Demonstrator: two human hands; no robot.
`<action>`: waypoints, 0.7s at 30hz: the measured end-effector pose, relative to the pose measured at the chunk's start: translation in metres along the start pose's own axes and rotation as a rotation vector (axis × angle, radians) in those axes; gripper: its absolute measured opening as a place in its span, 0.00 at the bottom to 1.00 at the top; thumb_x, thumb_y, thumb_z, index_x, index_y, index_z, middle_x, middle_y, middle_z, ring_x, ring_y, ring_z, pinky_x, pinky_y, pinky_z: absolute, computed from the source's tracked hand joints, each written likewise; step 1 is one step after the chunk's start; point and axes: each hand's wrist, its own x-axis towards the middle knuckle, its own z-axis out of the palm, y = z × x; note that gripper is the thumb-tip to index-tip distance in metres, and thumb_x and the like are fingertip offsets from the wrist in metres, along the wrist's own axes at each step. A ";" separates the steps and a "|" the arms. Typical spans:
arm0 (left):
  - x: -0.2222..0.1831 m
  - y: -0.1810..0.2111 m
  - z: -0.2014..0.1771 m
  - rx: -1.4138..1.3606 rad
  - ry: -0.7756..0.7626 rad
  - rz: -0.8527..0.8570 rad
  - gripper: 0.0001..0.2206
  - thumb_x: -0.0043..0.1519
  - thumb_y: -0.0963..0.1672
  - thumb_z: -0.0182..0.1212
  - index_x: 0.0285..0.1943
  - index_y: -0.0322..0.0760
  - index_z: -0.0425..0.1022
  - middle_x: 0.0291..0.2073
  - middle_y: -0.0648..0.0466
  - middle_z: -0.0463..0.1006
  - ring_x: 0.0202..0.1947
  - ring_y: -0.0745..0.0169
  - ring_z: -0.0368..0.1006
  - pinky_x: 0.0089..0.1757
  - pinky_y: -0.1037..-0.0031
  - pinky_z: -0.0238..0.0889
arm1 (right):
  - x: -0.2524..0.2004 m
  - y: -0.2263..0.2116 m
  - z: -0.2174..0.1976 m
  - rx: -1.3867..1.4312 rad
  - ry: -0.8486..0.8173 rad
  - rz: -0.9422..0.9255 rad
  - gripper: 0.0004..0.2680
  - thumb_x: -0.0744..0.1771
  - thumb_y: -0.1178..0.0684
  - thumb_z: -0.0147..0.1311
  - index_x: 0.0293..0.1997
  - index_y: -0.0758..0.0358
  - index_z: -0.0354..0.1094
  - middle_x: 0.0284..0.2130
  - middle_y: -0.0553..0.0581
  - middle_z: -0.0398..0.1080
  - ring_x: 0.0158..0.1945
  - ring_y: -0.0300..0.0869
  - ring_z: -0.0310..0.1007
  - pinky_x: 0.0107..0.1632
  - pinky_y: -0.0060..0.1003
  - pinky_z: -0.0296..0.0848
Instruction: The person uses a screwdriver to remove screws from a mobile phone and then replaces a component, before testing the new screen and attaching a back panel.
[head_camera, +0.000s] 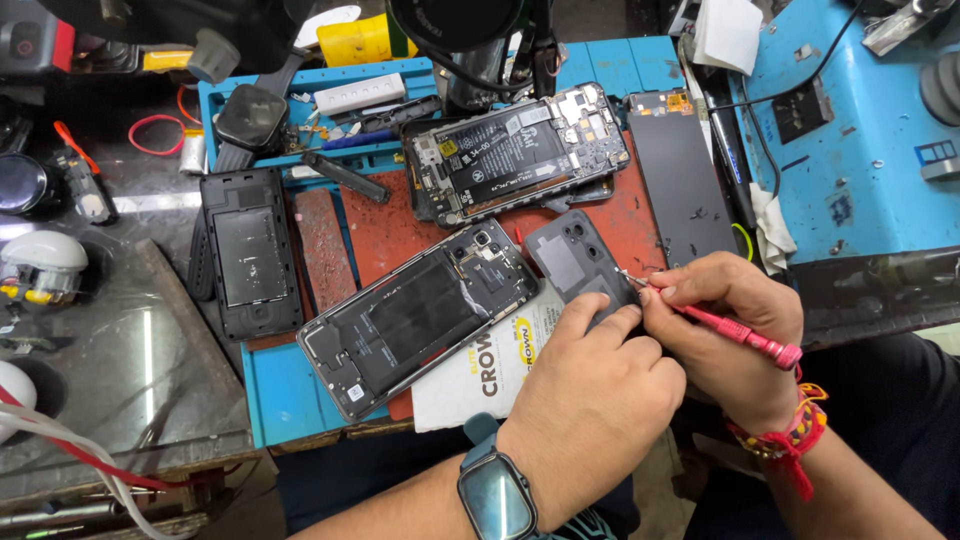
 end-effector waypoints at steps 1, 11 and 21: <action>0.000 0.000 0.000 0.005 0.001 0.000 0.04 0.58 0.41 0.59 0.31 0.39 0.77 0.32 0.52 0.79 0.51 0.51 0.76 0.59 0.59 0.61 | 0.000 0.000 0.000 -0.003 -0.002 -0.007 0.07 0.63 0.67 0.66 0.34 0.67 0.69 0.36 0.57 0.75 0.39 0.37 0.79 0.43 0.28 0.77; 0.002 0.001 0.000 0.005 -0.030 -0.007 0.03 0.57 0.41 0.59 0.30 0.40 0.76 0.31 0.53 0.79 0.50 0.51 0.76 0.60 0.58 0.60 | 0.002 0.001 0.003 0.038 -0.003 0.007 0.06 0.64 0.67 0.65 0.37 0.68 0.71 0.39 0.58 0.77 0.44 0.38 0.79 0.48 0.30 0.78; 0.003 0.002 -0.001 0.018 -0.032 -0.015 0.04 0.57 0.41 0.59 0.29 0.40 0.76 0.31 0.53 0.79 0.49 0.53 0.76 0.59 0.58 0.60 | 0.000 0.011 -0.002 0.085 -0.021 0.005 0.07 0.64 0.68 0.64 0.35 0.66 0.68 0.37 0.58 0.76 0.41 0.37 0.78 0.44 0.28 0.77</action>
